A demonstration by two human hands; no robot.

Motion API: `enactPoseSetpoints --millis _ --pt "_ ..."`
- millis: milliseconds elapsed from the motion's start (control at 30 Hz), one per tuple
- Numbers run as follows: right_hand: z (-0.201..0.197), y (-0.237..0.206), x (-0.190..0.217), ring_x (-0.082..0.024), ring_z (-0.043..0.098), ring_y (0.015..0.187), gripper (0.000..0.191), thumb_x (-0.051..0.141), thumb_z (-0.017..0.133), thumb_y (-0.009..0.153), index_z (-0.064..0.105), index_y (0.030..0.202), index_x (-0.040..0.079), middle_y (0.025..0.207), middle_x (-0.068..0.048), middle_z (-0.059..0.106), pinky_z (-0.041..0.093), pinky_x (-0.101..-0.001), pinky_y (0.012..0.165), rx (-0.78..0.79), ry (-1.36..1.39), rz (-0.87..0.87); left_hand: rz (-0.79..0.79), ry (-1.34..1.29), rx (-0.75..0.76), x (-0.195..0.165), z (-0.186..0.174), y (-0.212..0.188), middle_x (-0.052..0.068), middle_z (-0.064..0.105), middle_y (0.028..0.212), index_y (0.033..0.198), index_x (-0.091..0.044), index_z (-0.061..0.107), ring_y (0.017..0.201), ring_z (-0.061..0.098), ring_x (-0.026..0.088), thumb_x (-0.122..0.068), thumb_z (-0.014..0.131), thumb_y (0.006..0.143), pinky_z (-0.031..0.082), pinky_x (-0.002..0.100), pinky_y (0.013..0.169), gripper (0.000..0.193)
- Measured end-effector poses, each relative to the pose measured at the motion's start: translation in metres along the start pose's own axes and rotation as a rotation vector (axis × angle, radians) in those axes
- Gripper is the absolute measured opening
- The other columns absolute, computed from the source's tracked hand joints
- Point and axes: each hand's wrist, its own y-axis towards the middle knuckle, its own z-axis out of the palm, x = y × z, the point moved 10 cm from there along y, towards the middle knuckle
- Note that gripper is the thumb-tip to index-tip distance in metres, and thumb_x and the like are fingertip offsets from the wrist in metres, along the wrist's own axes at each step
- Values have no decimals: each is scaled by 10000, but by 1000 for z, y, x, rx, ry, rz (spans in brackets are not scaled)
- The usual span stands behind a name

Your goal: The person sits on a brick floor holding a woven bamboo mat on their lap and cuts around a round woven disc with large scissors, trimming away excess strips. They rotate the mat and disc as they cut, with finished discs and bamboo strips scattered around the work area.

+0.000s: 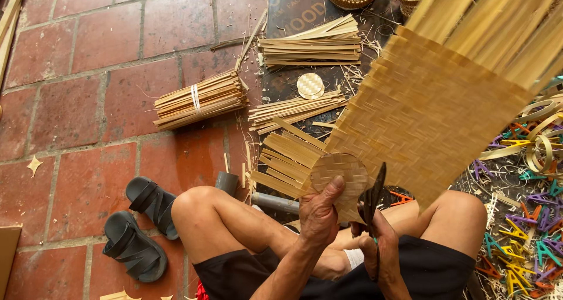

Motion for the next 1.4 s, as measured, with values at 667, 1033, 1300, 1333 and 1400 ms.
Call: enactPoseSetpoints --millis 667,1033,1300,1333,1400 --pt "15 12 50 -254 511 1312 1120 827 552 876 401 1491 -97 1360 -157 546 398 -360 1124 93 -29 -116 4 26 -98 -4 -4 -13 116 726 1131 1260 44 655 993 686 203 -112 752 950 580 349 872 359" --pt "3 -10 22 -110 552 793 935 854 539 825 648 1166 -9 875 -25 603 458 -265 693 -65 -117 43 5 12 -21 11 -5 -21 73 723 1126 1273 7 632 1030 668 173 -88 730 981 553 322 910 322" --pt "12 -13 31 -74 490 663 975 859 654 723 602 1143 -19 773 9 539 409 -227 579 -25 80 75 29 263 36 -14 0 -19 87 737 1147 1261 18 676 1045 687 170 -118 734 989 558 323 941 309" --pt "12 -13 37 -69 496 740 957 858 635 769 591 1158 -15 839 16 542 419 -222 646 -9 77 40 19 318 40 -15 0 -22 86 739 1146 1258 18 683 1043 687 168 -128 730 995 558 321 932 305" --pt "14 -13 47 -57 507 895 926 858 599 860 571 1189 -7 972 30 547 438 -214 779 26 71 -44 39 391 67 -20 0 -25 76 738 1151 1267 10 683 1046 683 160 -135 723 1005 557 315 937 302"
